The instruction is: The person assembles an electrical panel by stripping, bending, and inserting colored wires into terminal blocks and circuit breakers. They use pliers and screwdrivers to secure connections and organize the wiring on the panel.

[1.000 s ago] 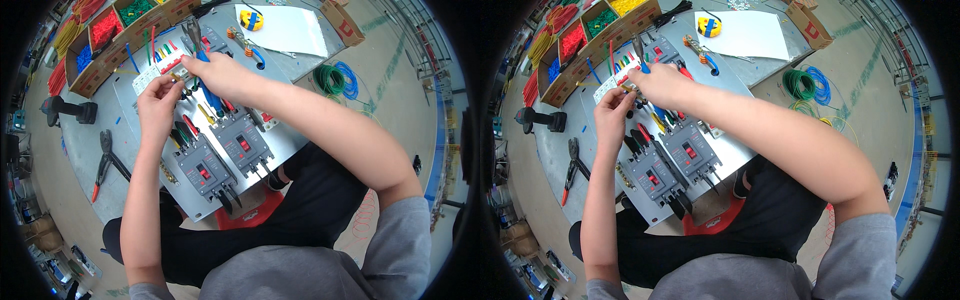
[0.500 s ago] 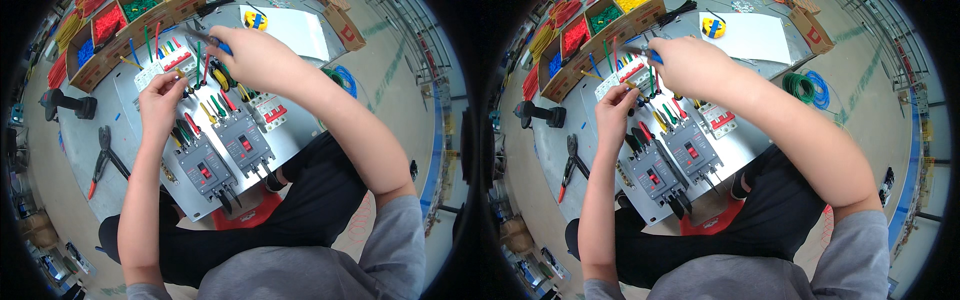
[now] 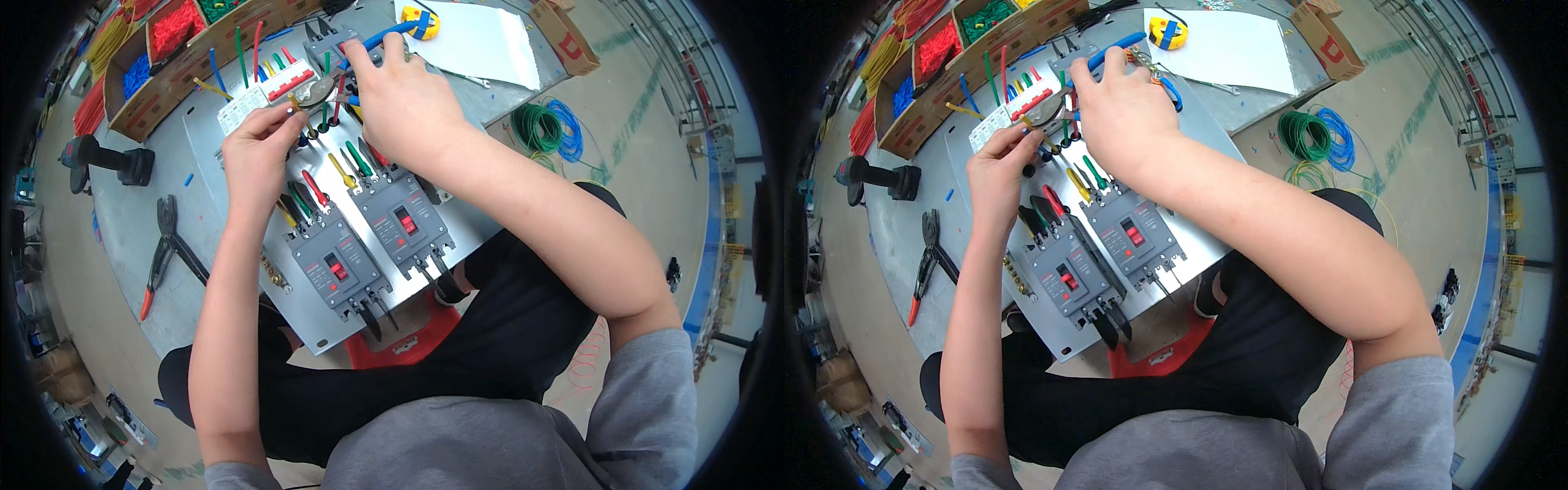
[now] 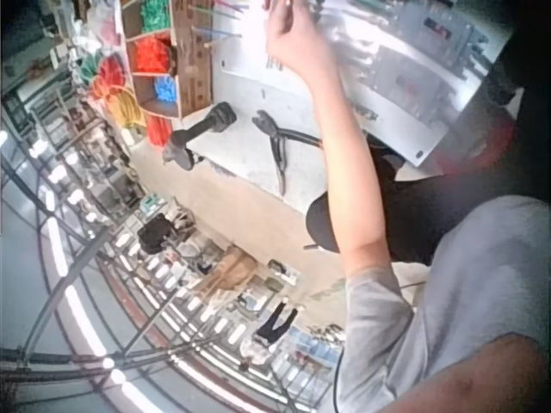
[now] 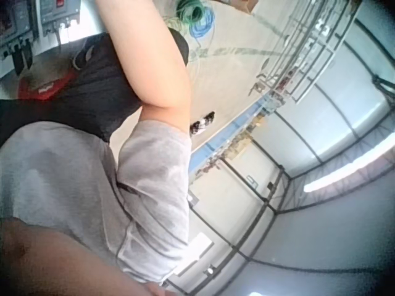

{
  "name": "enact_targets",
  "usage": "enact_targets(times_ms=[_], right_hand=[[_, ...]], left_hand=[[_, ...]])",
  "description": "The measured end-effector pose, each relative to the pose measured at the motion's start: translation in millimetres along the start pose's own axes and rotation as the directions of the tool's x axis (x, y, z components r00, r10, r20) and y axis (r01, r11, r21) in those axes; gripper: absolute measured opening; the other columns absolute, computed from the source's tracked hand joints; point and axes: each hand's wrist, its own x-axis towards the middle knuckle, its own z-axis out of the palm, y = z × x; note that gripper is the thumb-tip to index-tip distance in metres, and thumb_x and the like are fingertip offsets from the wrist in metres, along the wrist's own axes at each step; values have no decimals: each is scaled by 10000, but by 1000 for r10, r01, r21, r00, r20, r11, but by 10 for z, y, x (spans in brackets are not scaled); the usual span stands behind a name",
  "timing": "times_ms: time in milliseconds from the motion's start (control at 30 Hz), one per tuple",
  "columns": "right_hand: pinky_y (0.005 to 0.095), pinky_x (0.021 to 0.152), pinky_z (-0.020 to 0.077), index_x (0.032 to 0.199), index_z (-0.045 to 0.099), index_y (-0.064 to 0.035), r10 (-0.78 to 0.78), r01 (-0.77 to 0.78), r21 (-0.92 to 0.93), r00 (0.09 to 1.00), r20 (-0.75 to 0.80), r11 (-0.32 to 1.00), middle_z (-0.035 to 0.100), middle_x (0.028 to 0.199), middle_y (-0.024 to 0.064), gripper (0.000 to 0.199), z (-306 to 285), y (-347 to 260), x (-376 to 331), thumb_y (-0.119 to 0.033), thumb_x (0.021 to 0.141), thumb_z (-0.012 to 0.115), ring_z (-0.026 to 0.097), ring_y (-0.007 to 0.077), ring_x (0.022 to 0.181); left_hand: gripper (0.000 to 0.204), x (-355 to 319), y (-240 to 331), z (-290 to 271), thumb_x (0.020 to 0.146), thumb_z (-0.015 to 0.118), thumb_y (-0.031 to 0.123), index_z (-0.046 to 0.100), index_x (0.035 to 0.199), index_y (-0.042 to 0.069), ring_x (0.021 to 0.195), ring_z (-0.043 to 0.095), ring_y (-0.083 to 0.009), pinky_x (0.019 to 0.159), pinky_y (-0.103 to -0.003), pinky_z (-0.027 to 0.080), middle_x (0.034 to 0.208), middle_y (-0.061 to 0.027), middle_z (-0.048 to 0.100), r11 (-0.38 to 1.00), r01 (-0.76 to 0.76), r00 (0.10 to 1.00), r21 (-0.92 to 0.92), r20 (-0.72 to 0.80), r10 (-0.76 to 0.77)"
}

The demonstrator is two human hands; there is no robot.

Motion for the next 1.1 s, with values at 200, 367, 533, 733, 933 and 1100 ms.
enact_targets(times_ms=[200,367,533,733,933,1100], right_hand=[[476,822,660,1585,440,-28,8,-16,103,997,77,995,546,1383,315,764,-22,-79,-9,-114,894,755,730,450,1087],[464,844,652,1593,428,-31,31,-38,78,995,99,996,544,1389,317,755,-42,-121,-7,-117,909,739,731,451,1085],[443,856,650,1628,400,-36,39,-50,65,986,162,997,509,1467,390,776,-107,-137,-24,-135,931,726,744,459,1085],[413,857,649,1639,379,-2,77,-82,17,975,206,996,458,1509,493,769,-139,-236,-34,-159,963,711,775,441,1008],[403,813,653,1579,439,5,71,-69,-19,982,177,997,519,1457,449,695,-184,-274,11,-187,972,717,777,437,1020],[413,823,654,1533,467,-6,88,-88,-10,964,251,996,565,1403,397,649,-396,-208,-13,-197,969,724,783,426,1001]], left_hand=[[281,-3,-15,-13,975,827,86,809,1218,-53,930,680,-89,848,-249,539,1085,-19,754,1000,-7,1000,-28,3,7],[253,7,-12,-8,978,822,84,819,1196,-45,908,672,-93,841,-253,536,1048,-17,762,998,34,999,-52,2,-34],[240,-9,-10,7,983,803,67,819,1196,-41,924,690,-99,851,-256,543,1036,-24,768,998,15,1000,-56,-18,-16],[242,-8,-19,10,985,787,51,808,1203,-51,955,711,-110,868,-265,554,1039,-33,773,998,-1,1000,-63,-1,1],[200,-23,24,16,971,805,58,826,1144,-39,905,683,-93,833,-259,530,1029,-17,759,995,15,1000,-100,-6,-15],[191,-44,20,23,960,820,69,836,1126,-24,869,658,-74,790,-246,503,1029,0,747,998,-25,999,-53,20,26]])
